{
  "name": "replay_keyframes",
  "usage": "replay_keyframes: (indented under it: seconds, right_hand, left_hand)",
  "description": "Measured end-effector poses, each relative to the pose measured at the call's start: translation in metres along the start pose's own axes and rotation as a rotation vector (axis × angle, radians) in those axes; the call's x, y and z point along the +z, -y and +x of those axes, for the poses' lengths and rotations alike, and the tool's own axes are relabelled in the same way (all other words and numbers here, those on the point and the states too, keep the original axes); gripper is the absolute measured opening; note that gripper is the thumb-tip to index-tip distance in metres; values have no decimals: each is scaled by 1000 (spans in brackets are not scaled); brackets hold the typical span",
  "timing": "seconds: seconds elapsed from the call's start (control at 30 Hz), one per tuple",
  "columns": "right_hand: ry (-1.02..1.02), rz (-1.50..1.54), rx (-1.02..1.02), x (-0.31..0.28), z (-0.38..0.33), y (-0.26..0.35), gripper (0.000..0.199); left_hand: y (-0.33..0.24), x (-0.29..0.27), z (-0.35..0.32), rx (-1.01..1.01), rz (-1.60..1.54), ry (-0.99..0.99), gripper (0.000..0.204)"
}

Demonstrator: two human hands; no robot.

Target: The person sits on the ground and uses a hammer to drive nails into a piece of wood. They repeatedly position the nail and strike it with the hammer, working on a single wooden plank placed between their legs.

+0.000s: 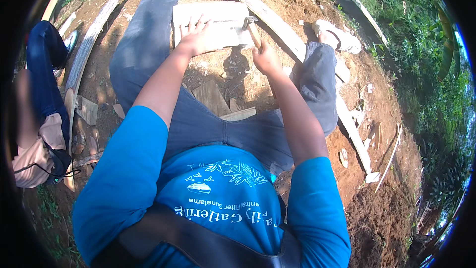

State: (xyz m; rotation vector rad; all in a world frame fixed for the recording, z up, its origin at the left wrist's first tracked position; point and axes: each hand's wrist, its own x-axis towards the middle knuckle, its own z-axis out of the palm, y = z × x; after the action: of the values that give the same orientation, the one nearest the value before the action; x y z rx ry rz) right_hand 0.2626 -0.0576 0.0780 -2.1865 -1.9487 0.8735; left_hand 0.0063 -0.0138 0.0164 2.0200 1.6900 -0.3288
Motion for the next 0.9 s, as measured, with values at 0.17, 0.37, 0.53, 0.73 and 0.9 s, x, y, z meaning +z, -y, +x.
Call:
replay_keyframes:
  seconds: [0.17, 0.37, 0.53, 0.73, 0.9]
  right_hand:
    - [-241, 510, -142, -27, -41, 84, 52]
    - [-103, -53, -39, 2, 13, -16, 50]
    - [-334, 388, -172, -23, -18, 59, 49]
    - [-58, -42, 10, -2, 13, -17, 53]
    - [-333, 342, -155, -20, -23, 48, 46]
  left_hand:
    - [13, -1, -12, -68, -39, -38, 120]
    - [3, -8, 5, 5, -15, -32, 122]
    - [14, 4, -6, -52, -8, -20, 124]
    - [4, -1, 0, 19, -2, -34, 123]
    - [22, 15, -2, -36, 10, -89, 123]
